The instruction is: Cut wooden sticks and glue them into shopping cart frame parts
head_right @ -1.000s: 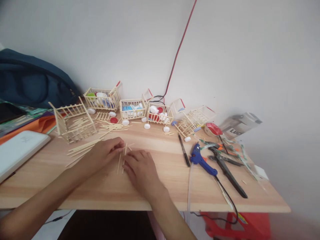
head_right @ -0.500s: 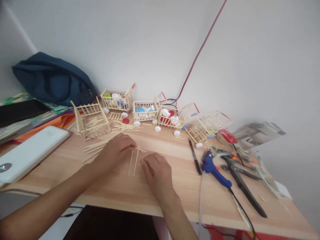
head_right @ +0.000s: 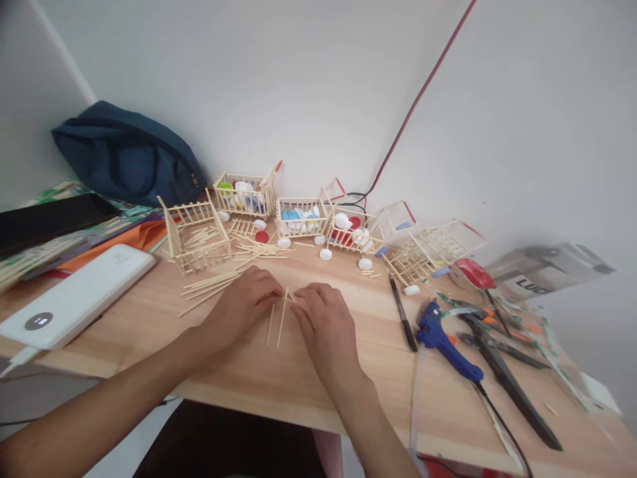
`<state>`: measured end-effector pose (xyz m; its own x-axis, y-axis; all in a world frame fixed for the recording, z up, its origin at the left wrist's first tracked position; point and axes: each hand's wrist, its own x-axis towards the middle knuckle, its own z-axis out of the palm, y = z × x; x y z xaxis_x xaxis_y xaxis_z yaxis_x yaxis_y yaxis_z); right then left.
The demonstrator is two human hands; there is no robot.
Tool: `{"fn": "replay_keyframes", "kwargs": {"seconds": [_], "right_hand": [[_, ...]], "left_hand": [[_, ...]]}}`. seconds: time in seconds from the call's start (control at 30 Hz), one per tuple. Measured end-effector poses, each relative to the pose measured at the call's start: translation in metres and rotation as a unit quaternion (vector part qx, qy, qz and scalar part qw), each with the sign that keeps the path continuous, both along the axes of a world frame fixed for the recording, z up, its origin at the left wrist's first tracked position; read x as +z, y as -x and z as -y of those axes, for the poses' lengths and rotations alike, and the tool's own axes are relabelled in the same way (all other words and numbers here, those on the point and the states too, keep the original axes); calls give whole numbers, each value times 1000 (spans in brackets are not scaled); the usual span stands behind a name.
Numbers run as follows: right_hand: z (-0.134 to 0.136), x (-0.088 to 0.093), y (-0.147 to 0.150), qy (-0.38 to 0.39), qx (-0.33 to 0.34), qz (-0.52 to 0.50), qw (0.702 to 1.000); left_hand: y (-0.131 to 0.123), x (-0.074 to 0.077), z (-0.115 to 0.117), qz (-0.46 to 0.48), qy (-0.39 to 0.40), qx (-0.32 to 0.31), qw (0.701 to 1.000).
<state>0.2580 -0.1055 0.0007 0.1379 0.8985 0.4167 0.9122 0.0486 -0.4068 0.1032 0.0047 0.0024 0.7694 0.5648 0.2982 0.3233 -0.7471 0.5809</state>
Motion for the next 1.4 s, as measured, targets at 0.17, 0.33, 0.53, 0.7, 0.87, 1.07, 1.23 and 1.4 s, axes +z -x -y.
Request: {"fn": "replay_keyframes", "kwargs": {"seconds": [0.17, 0.33, 0.53, 0.7, 0.87, 1.07, 1.23, 1.4], "right_hand": [[-12, -4, -3, 66, 6, -6, 998], [-10, -4, -10, 71, -25, -11, 997], [-15, -1, -8, 86, 1, 16, 996], [-22, -3, -5, 97, 14, 39, 994], [-23, -7, -5, 97, 11, 30, 995], [-20, -9, -7, 86, 25, 15, 996], [-21, -10, -8, 87, 25, 8, 996], [-21, -11, -7, 81, 23, 13, 996]], "left_hand": [[1, 6, 4, 14, -35, 10, 999], [16, 7, 18, -47, -147, -29, 988], [32, -11, 23, -137, -178, -105, 969], [41, -17, 18, -125, -197, -80, 969], [45, -11, 26, -153, -223, -68, 960], [41, -11, 36, -187, -232, -72, 952], [35, -15, 34, -171, -219, -52, 959], [37, -13, 30, -161, -198, -23, 967]]}}
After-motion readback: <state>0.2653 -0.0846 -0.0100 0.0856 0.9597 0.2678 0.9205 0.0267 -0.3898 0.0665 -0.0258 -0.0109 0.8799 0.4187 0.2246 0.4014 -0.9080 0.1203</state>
